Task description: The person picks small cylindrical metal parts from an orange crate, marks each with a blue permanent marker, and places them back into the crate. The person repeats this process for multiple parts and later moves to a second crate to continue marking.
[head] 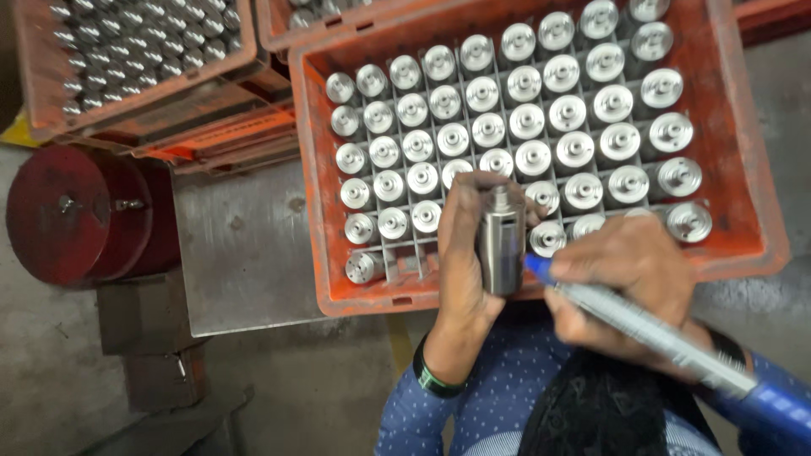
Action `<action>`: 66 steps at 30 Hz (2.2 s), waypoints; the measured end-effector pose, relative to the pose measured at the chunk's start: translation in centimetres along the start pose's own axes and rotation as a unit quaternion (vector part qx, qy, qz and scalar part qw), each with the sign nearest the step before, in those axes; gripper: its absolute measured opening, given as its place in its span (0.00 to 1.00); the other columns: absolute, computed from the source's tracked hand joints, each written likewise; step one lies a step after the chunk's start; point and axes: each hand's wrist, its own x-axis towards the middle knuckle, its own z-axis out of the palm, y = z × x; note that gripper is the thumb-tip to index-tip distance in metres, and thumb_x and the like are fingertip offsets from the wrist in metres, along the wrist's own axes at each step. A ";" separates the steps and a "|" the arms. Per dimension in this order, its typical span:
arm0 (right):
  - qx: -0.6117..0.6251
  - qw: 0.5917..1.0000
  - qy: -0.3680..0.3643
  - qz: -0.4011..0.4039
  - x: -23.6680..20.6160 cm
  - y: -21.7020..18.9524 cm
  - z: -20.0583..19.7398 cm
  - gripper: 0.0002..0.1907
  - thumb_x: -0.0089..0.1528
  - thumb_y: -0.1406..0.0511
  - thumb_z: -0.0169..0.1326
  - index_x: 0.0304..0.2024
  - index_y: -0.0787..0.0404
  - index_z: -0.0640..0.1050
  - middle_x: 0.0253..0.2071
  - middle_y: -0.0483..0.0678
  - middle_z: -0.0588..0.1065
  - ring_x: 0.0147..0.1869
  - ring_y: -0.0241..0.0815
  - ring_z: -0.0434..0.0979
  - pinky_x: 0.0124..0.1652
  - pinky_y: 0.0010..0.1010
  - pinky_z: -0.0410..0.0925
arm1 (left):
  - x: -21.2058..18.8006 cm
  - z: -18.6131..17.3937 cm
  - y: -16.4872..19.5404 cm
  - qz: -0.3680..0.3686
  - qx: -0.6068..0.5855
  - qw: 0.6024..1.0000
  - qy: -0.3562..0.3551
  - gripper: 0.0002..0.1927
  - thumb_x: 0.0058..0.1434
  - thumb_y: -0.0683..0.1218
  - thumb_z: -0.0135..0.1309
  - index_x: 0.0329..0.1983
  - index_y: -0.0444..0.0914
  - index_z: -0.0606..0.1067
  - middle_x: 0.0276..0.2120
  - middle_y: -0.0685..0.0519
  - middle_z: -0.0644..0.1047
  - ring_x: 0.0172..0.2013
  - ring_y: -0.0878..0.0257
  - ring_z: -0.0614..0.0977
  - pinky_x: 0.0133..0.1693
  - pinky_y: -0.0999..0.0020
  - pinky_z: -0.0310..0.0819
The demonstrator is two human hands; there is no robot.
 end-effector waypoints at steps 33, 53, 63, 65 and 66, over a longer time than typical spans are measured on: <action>-0.005 0.996 -0.021 0.090 -5.3 3.3 -2.4 0.14 0.58 0.70 0.63 0.44 0.59 0.72 0.37 0.48 0.79 0.38 0.39 0.80 0.43 0.29 0.71 | -3.9 -2.9 14.5 0.160 0.817 0.546 -0.091 0.21 0.59 0.48 0.65 0.51 0.37 0.72 0.38 0.48 0.78 0.42 0.49 0.76 0.43 0.54 0.67; 0.014 0.997 -0.015 0.073 -5.3 3.6 -2.4 0.17 0.63 0.69 0.62 0.48 0.61 0.68 0.37 0.48 0.78 0.39 0.38 0.81 0.44 0.28 0.71 | -7.8 2.8 21.1 0.195 0.908 0.369 0.035 0.26 0.53 0.53 0.68 0.53 0.43 0.74 0.43 0.44 0.73 0.52 0.47 0.68 0.53 0.48 0.59; 0.064 0.991 0.071 0.095 -5.4 3.5 -1.7 0.17 0.62 0.68 0.60 0.47 0.62 0.67 0.40 0.48 0.77 0.39 0.36 0.78 0.44 0.27 0.71 | -0.6 -0.9 4.1 -0.070 -0.019 0.995 -0.073 0.27 0.81 0.62 0.40 0.64 0.34 0.64 0.36 0.52 0.70 0.38 0.67 0.74 0.40 0.69 0.73; 0.056 0.990 0.064 0.109 -5.5 3.3 -1.8 0.16 0.61 0.68 0.61 0.46 0.62 0.68 0.38 0.47 0.77 0.38 0.36 0.78 0.43 0.27 0.70 | -0.5 -0.6 1.8 -0.034 -0.062 0.995 -0.065 0.28 0.80 0.63 0.41 0.62 0.35 0.65 0.36 0.52 0.71 0.37 0.67 0.75 0.40 0.70 0.74; 0.052 0.990 0.059 0.115 -5.5 3.2 -1.9 0.16 0.60 0.68 0.61 0.46 0.62 0.68 0.38 0.47 0.76 0.39 0.36 0.77 0.43 0.26 0.70 | -0.5 -0.3 1.3 -0.013 -0.081 0.995 -0.060 0.28 0.79 0.64 0.41 0.62 0.35 0.66 0.35 0.51 0.72 0.37 0.67 0.76 0.40 0.71 0.74</action>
